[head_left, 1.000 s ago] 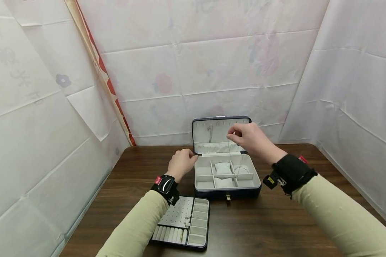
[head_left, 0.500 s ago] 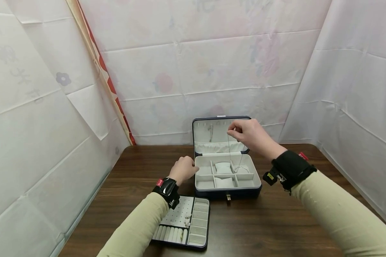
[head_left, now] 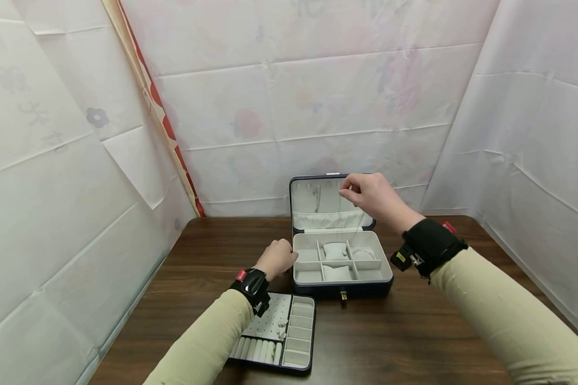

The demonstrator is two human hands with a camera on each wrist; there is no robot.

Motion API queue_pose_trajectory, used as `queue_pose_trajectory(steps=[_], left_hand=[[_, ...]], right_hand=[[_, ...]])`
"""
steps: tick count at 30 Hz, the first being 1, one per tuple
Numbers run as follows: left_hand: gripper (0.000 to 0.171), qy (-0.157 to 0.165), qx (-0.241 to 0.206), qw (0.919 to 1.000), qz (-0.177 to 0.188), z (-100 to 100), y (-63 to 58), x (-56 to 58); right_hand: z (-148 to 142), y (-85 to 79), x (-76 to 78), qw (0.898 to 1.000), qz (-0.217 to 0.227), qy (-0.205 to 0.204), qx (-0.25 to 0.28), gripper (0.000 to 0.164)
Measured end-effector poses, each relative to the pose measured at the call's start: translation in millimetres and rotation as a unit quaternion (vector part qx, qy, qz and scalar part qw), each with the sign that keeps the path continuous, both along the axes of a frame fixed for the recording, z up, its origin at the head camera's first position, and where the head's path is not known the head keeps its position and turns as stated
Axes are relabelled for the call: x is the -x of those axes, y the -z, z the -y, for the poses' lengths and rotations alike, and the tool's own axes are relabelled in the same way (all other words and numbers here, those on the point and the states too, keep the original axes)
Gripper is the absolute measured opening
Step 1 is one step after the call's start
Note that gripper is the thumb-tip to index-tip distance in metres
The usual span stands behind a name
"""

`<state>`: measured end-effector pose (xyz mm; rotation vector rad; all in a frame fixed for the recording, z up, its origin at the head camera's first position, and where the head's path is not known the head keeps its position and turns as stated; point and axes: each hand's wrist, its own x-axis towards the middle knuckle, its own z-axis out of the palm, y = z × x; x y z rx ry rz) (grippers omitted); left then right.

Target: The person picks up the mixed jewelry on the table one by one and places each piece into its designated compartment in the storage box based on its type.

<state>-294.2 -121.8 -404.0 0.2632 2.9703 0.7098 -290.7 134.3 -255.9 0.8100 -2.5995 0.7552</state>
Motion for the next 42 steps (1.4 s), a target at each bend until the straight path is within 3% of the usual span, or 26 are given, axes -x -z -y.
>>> queue_pose_trajectory(steps=[26, 42], left_hand=[[0.031, -0.015, -0.061, 0.9948, 0.08, -3.2, -9.6, -2.1], [0.029, -0.016, -0.019, 0.9965, 0.08, -7.6, -11.7, -2.4]], right_hand=[[5.7, 1.7, 29.0, 0.994, -0.092, 0.013, -0.056, 0.009], [2.7, 5.1, 39.3, 0.993, -0.085, 0.02, -0.074, 0.012]])
